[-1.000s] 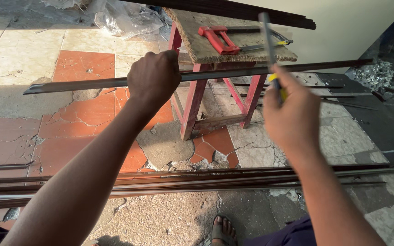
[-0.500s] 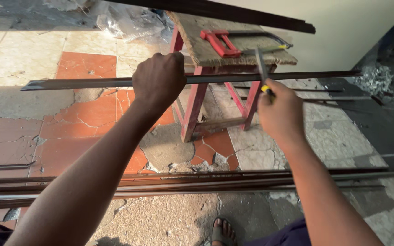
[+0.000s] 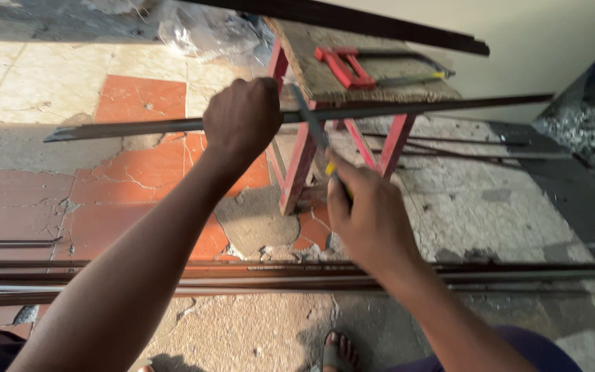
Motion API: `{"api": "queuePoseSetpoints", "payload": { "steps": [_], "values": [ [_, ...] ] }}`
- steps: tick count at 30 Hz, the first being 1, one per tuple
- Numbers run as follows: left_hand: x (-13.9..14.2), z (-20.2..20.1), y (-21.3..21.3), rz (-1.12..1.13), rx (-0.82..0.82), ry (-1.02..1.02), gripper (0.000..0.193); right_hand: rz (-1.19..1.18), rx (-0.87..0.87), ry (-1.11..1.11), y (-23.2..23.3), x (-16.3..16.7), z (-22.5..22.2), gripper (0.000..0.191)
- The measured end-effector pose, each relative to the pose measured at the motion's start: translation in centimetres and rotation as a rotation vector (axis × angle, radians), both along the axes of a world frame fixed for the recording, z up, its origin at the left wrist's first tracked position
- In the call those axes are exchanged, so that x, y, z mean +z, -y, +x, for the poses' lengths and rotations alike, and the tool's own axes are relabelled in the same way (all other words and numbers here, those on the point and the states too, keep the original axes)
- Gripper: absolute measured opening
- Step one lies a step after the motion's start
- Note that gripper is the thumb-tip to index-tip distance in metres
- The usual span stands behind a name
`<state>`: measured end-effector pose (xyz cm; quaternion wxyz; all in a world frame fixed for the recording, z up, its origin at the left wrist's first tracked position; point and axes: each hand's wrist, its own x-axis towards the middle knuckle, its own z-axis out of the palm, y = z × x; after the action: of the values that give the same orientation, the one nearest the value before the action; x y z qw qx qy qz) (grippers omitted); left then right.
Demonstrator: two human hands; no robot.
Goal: The person picks up a metal rod and a file, then sits on the floor to file the rod's edge. They repeatedly file the rod, adjusting its position on a small red stool, and continue the process for the duration of the clip.
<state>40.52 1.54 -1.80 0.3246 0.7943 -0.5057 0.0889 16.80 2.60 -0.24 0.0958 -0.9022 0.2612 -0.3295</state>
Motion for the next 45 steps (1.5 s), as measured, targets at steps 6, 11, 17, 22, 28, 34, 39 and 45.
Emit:
{"api": "queuePoseSetpoints", "payload": {
  "steps": [6,11,17,22,28,34,39,45],
  "values": [
    [-0.2,0.0,0.0,-0.055,0.005,0.039,0.013,-0.167,-0.264,0.08,9.4,-0.2,-3.8,0.034],
    [-0.6,1.2,0.3,-0.062,0.04,0.009,0.012,0.112,-0.262,0.065,5.0,0.2,-4.0,0.042],
    [-0.2,-0.7,0.6,-0.033,-0.014,0.0,0.017,-0.003,-0.057,-0.006,1.2,-1.0,-0.7,0.045],
    [0.8,-1.3,-0.1,-0.065,-0.018,0.041,0.014,-0.067,-0.394,0.09,9.3,1.1,-2.2,0.039],
    [0.5,0.4,-0.3,-0.072,0.027,0.015,0.013,0.155,-0.215,0.043,2.8,0.1,-2.0,0.044],
    [-0.1,-1.0,0.4,-0.161,-0.035,-0.027,0.016,-0.06,-0.149,-0.03,2.9,-1.1,0.3,0.049],
    [0.2,-0.5,-0.3,-0.101,-0.005,0.03,0.013,-0.171,-0.329,0.072,8.9,1.6,-2.3,0.037],
    [-0.5,0.8,0.1,-0.123,0.015,0.055,0.009,-0.066,-0.059,0.007,1.0,-2.1,-0.6,0.042]
  ]
}}
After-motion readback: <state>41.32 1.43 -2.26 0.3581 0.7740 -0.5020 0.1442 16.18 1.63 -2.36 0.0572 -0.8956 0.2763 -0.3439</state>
